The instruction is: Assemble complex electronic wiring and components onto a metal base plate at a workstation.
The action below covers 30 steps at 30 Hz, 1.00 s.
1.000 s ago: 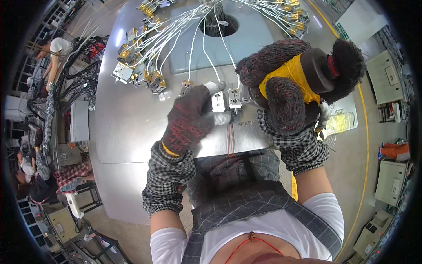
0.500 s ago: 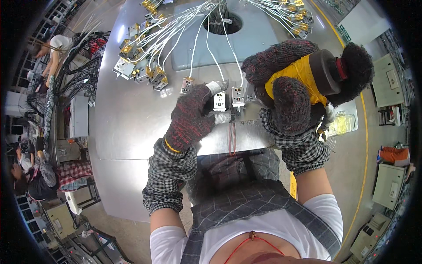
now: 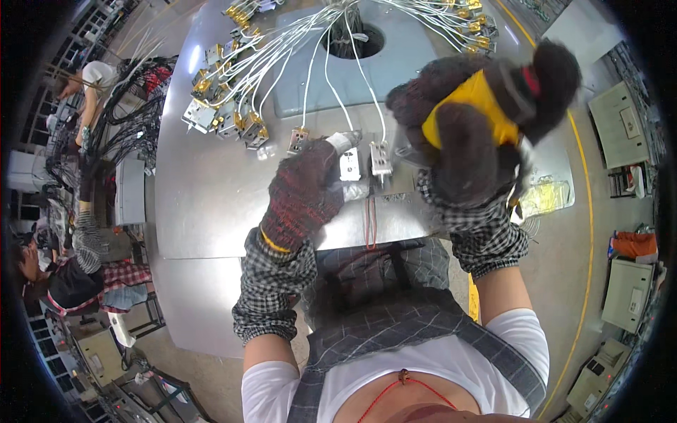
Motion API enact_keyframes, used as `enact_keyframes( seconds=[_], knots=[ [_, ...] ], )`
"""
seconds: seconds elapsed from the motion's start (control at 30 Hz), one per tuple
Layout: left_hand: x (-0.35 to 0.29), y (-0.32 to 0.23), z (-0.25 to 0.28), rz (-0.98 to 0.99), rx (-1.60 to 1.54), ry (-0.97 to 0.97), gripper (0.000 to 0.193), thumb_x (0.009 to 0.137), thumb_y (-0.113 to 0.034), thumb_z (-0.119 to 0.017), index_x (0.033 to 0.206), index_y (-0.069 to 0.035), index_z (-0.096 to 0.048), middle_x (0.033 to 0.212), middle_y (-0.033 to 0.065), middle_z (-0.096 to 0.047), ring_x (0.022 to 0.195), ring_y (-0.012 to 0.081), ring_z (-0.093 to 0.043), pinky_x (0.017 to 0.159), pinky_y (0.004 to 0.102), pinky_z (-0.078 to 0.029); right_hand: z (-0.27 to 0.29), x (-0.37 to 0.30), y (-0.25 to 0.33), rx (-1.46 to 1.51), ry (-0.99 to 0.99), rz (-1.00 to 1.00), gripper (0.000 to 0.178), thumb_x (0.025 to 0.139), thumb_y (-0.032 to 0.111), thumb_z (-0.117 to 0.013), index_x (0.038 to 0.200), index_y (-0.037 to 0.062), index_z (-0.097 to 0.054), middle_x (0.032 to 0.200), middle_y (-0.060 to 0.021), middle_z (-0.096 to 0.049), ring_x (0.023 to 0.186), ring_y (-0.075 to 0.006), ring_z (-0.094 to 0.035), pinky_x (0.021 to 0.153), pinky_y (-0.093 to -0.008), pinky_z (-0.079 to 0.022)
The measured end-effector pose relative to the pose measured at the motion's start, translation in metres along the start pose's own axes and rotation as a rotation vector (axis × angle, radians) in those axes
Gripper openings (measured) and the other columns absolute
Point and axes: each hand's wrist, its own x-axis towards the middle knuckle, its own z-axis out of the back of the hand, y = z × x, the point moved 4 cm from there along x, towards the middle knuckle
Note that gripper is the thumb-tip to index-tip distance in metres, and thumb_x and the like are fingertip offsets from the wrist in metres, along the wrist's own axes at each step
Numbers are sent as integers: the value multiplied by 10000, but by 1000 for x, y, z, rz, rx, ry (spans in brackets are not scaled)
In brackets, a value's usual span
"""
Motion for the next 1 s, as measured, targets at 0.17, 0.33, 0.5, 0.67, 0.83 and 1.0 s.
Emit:
enact_keyframes(
  seconds=[0.17, 0.33, 0.5, 0.67, 0.83, 1.0],
  knots=[
    [26, -55, -15, -200, -88, 93, 648, 779, -246, -831, 1315, 8, -570, 1065, 130, -661, 897, 183, -677, 779, 300, -568, 15, 15, 26, -427, -288, 330, 608, 945, 264, -630, 1409, 130, -261, 932, -153, -656, 639, -218, -654, 593, -391, -563],
    [19, -12, -14, 58, -351, 105, 673, 724, -298, -852, 1304, -74, -593, 977, 98, -672, 842, 191, -668, 770, 318, -530, -8, 4, 8, 289, 28, 100, 514, 961, 180, -604, 1397, 141, -335, 927, -164, -655, 705, -244, -668, 537, -381, -556],
    [18, -30, -7, -3, 30, 85, 666, 708, -330, -863, 1260, -68, -601, 1017, 122, -679, 908, 232, -691, 791, 343, -535, -7, -20, -4, 253, -45, -70, 494, 963, 178, -603, 1384, 135, -349, 929, -164, -655, 702, -240, -665, 532, -375, -550],
    [15, -39, -5, 8, 82, 78, 651, 707, -348, -856, 1239, -71, -603, 1028, 130, -678, 914, 263, -695, 790, 359, -542, -5, -23, -2, 215, -53, -70, 474, 964, 176, -601, 1370, 129, -362, 932, -163, -655, 699, -236, -661, 526, -369, -544],
    [21, -30, -10, 5, 185, 102, 637, 721, -343, -841, 1252, -83, -604, 1037, 133, -680, 898, 272, -696, 788, 368, -545, -7, -22, 1, 207, -44, -51, 453, 966, 175, -600, 1356, 123, -376, 935, -162, -656, 696, -233, -657, 520, -363, -539],
    [20, -28, -9, -49, 151, 80, 623, 732, -323, -830, 1256, -75, -601, 1038, 141, -685, 886, 272, -700, 773, 374, -545, -13, -15, 1, 183, -41, -28, 434, 967, 173, -599, 1343, 118, -389, 937, -161, -656, 694, -229, -654, 514, -357, -533]
  ],
)
